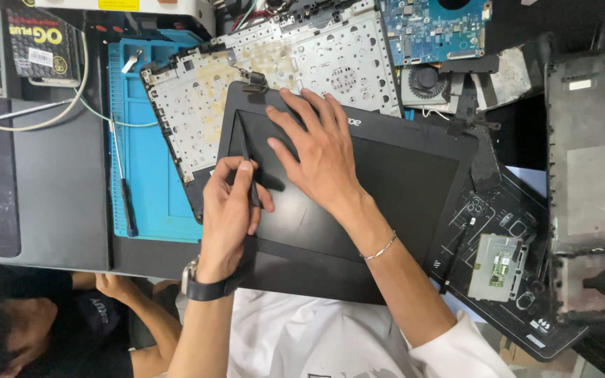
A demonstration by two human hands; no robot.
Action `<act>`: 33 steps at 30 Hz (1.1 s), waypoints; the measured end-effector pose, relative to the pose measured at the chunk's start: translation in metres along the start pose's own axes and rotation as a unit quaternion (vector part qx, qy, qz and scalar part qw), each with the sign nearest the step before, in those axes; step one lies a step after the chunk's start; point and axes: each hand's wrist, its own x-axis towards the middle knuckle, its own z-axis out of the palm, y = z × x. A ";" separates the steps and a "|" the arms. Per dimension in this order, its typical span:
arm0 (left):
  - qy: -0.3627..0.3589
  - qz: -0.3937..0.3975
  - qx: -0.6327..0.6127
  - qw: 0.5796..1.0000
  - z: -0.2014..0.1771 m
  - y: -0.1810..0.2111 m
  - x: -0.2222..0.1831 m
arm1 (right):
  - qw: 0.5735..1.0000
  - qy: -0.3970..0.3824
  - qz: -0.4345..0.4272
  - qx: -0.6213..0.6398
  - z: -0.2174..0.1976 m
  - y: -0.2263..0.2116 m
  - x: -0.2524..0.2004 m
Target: The person works at a repair bench on a partially disassembled Acer laptop. They lift the screen assembly from the chassis, press along the screen, pry the bezel away with a spudger-like tool, separate the front frame, and handle the hinge and cable components while repositioning the panel.
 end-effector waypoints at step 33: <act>-0.093 0.029 0.124 0.988 -0.033 0.013 0.029 | 0.993 -0.010 0.000 0.118 0.000 0.017 0.029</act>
